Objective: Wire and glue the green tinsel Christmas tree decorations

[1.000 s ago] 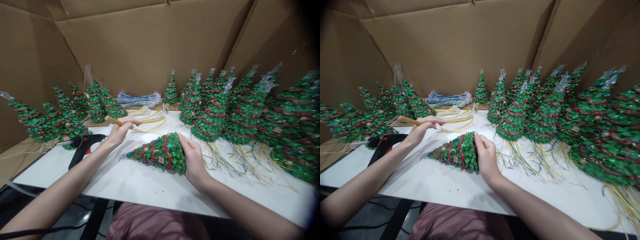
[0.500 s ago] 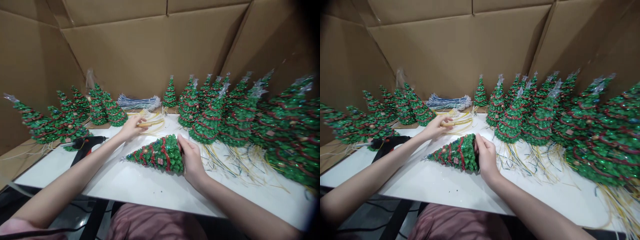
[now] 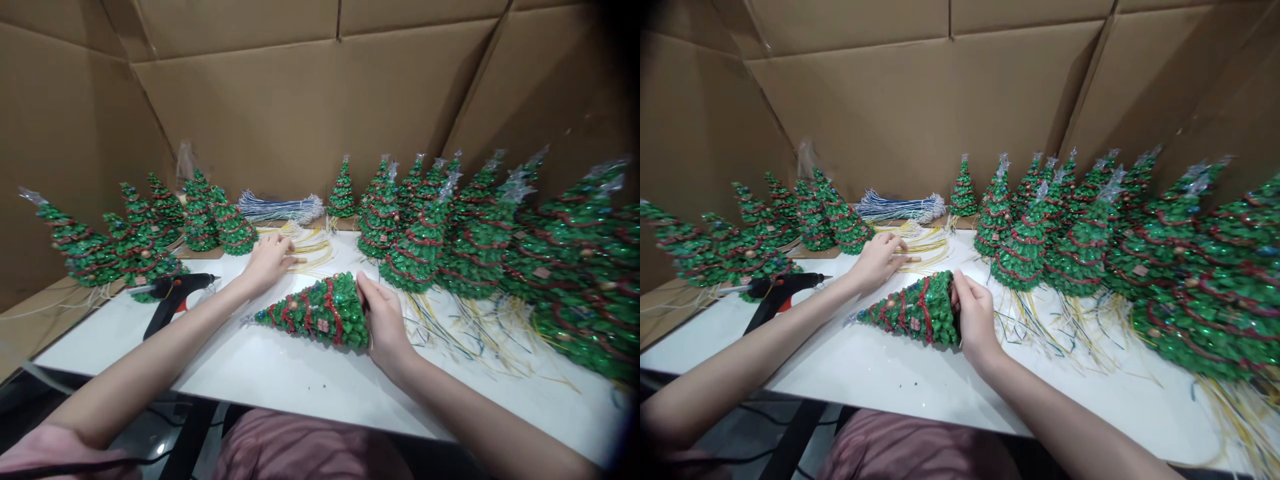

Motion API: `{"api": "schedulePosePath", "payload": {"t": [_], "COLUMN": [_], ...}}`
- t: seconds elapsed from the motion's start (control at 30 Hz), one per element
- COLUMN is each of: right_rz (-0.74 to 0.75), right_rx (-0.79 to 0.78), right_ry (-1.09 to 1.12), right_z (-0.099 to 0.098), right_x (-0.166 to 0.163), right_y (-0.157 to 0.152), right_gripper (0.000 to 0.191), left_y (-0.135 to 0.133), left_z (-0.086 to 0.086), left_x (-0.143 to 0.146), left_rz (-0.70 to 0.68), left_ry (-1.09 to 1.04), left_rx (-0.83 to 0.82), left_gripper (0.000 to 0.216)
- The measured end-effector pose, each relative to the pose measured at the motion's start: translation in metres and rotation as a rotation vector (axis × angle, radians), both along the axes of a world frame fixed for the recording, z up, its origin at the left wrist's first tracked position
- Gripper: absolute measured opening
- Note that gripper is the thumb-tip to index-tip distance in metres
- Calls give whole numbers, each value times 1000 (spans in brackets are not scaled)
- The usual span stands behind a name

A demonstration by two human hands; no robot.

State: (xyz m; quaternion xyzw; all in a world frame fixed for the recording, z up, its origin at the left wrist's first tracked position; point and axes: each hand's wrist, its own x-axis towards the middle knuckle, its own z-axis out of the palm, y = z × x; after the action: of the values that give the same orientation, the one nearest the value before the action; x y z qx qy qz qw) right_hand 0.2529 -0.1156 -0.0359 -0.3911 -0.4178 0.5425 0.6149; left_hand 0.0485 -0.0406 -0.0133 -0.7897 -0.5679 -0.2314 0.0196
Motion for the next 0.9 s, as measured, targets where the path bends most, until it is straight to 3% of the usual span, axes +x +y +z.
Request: {"api": "schedulePosePath", "payload": {"t": [0.07,0.17,0.23,0.33,0.43,0.9], "right_rz": [-7,-15,-14,-8,-1,-39], "right_rx": [4,7,1,-19,-38,-90], "right_ry": [-4,-6,8,45,79,115], "right_z": [-1,-1,0,2,4,4], "right_x": [0,0,-1,-1,-2,-3], "right_y": [0,0,0,-1,-3,-5], "right_gripper": [48,48,48,48,46,44], "left_y": [-19,-53,-70,-82,-80,-78], "left_z": [15,30,30,19,10,8], "left_x": [4,8,10,11,14,25], "left_rz": [-69,-400,-488,-536,-557,-566], "left_ry": [-28,-259,-387,-449,-439,-424], "left_rx": [47,72,-59,-261,-354,-429], "left_gripper": [16,21,30,45,45,38]}}
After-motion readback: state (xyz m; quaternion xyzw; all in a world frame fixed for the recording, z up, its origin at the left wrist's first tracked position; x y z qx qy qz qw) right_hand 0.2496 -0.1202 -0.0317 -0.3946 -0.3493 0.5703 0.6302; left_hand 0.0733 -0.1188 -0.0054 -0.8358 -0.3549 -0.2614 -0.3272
